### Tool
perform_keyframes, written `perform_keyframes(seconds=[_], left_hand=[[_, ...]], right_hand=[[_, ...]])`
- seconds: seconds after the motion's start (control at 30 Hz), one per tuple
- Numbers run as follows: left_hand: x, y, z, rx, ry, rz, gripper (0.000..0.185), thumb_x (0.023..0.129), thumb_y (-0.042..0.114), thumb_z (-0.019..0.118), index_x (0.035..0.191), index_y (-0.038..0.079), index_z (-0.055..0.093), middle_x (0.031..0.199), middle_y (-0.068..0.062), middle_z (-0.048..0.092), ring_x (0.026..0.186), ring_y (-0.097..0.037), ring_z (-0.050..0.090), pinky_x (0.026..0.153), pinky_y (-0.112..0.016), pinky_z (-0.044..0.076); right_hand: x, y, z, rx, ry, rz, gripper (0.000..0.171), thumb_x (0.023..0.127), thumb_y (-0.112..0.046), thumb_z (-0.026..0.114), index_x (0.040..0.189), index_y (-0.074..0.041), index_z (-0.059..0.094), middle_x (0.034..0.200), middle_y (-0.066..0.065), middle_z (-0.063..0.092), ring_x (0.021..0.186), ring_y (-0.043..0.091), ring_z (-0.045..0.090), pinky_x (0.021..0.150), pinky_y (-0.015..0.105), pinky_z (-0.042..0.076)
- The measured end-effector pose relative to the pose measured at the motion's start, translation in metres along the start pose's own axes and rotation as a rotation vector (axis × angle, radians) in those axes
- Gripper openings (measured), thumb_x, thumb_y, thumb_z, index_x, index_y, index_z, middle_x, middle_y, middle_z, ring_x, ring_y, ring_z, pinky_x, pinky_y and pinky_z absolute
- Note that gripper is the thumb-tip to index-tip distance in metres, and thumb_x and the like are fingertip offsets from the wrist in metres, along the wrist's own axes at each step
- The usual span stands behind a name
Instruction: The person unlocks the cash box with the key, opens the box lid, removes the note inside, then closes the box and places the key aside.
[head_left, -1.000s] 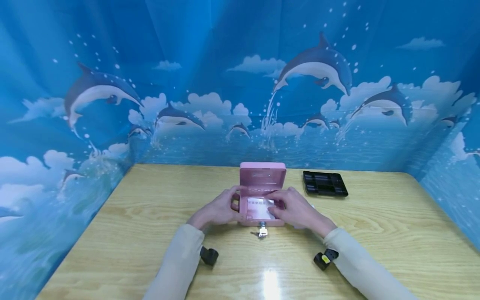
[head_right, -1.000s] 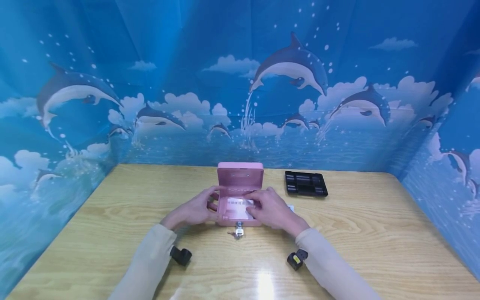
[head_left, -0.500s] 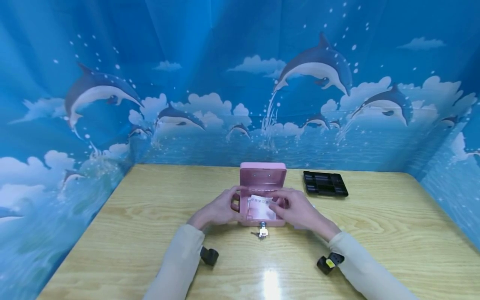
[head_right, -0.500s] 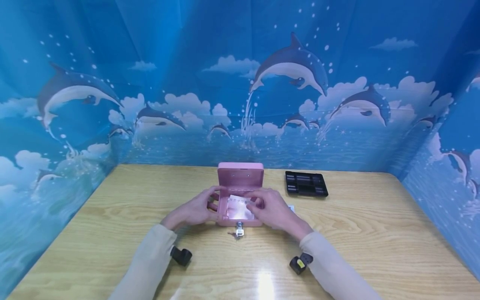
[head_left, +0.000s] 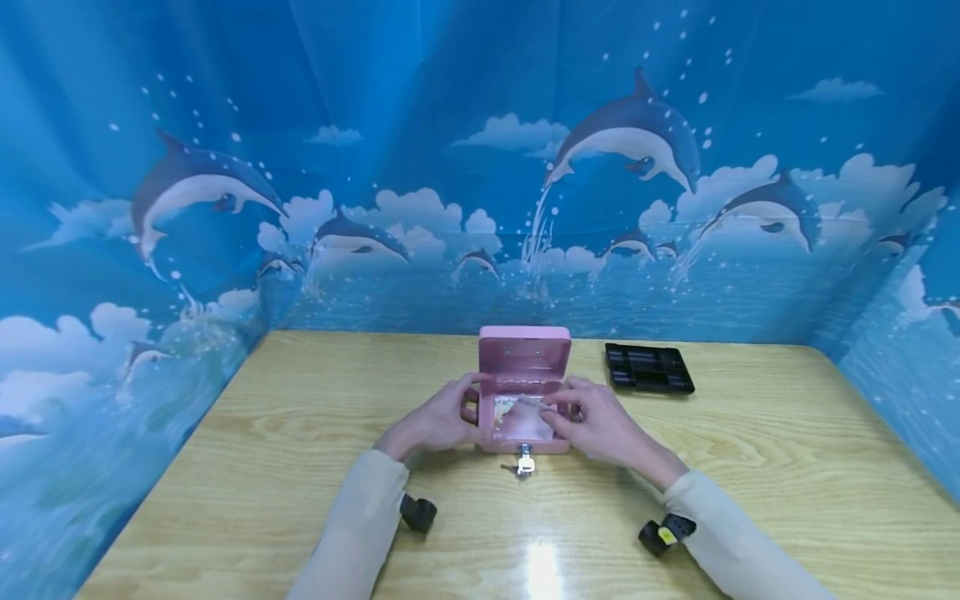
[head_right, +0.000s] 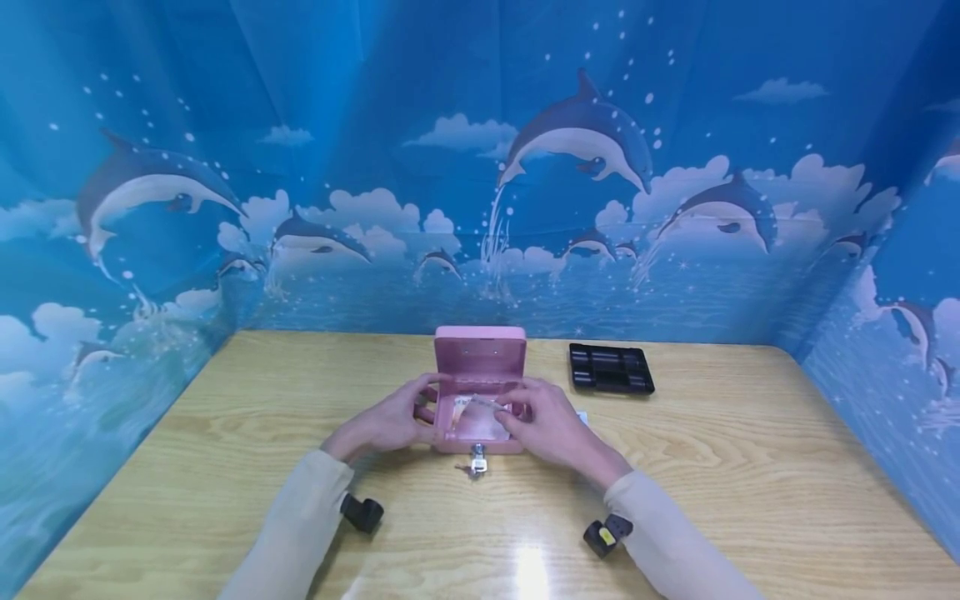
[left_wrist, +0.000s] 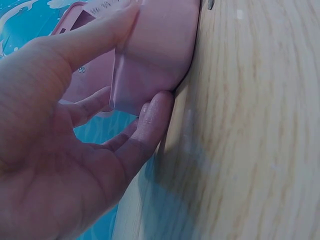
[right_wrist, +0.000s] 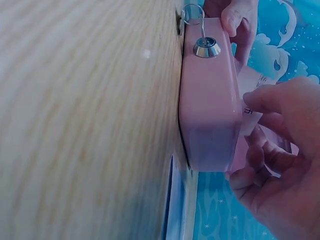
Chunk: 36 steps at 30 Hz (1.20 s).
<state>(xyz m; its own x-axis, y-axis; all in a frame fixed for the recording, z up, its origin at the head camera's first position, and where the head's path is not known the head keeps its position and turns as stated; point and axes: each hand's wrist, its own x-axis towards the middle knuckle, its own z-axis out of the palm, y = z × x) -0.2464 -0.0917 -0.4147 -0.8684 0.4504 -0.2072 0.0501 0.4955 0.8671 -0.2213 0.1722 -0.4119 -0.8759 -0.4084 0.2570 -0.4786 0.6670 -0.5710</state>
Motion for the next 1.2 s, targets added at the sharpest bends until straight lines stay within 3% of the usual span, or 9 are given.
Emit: perform_keyframes(seconds=[0.17,0.4,0.5,0.7,1.0,1.2], left_hand=[[0.001,0.0,0.0,-0.008,0.0,-0.009,0.092,0.079,0.014,0.087,0.156,0.02,0.037,0.131,-0.013,0.058,0.112,-0.024,0.064,0.104,-0.046,0.055],[0.001,0.0,0.001,-0.01,0.005,-0.012,0.092,0.078,0.016,0.088,0.155,0.021,0.038,0.133,-0.013,0.058,0.112,-0.024,0.064,0.104,-0.046,0.055],[0.001,-0.001,0.001,-0.009,0.01,-0.009,0.091,0.079,0.018,0.089,0.155,0.02,0.038,0.133,-0.013,0.058,0.113,-0.025,0.064,0.105,-0.047,0.054],[0.001,-0.003,0.0,0.003,0.013,-0.013,0.091,0.079,0.022,0.089,0.155,0.021,0.039,0.133,-0.013,0.058,0.113,-0.024,0.064,0.105,-0.046,0.054],[0.002,-0.002,0.0,-0.006,0.002,0.005,0.093,0.079,0.022,0.089,0.155,0.02,0.037,0.133,-0.013,0.058,0.112,-0.024,0.064,0.104,-0.046,0.055],[0.001,-0.001,0.0,-0.01,0.002,-0.001,0.093,0.079,0.021,0.089,0.156,0.02,0.037,0.133,-0.013,0.058,0.113,-0.024,0.065,0.105,-0.046,0.054]], right_hand=[[-0.003,-0.001,0.001,0.001,0.03,-0.022,0.02,0.089,-0.011,0.076,0.109,-0.011,0.078,0.092,-0.003,0.065,0.072,0.011,0.051,0.057,0.02,0.046],[-0.005,-0.003,-0.004,0.032,0.017,-0.029,0.028,0.091,-0.006,0.071,0.118,-0.011,0.076,0.11,0.007,0.073,0.08,0.005,0.058,0.06,0.019,0.052],[-0.006,-0.003,-0.005,0.058,0.032,-0.039,0.03,0.092,-0.005,0.071,0.121,-0.011,0.075,0.118,0.011,0.075,0.075,0.004,0.06,0.061,0.019,0.054],[-0.009,0.0,-0.013,0.093,0.137,-0.059,0.032,0.093,-0.004,0.072,0.123,-0.011,0.074,0.112,0.009,0.078,0.07,0.003,0.063,0.061,0.022,0.057],[-0.016,0.006,-0.032,0.11,0.215,0.084,0.03,0.097,-0.011,0.07,0.127,-0.015,0.071,0.095,0.006,0.073,0.065,0.007,0.058,0.054,0.021,0.05],[-0.021,0.012,-0.043,0.141,0.243,0.106,0.029,0.098,-0.009,0.069,0.127,-0.012,0.07,0.11,0.014,0.076,0.076,0.005,0.068,0.063,0.02,0.058]])
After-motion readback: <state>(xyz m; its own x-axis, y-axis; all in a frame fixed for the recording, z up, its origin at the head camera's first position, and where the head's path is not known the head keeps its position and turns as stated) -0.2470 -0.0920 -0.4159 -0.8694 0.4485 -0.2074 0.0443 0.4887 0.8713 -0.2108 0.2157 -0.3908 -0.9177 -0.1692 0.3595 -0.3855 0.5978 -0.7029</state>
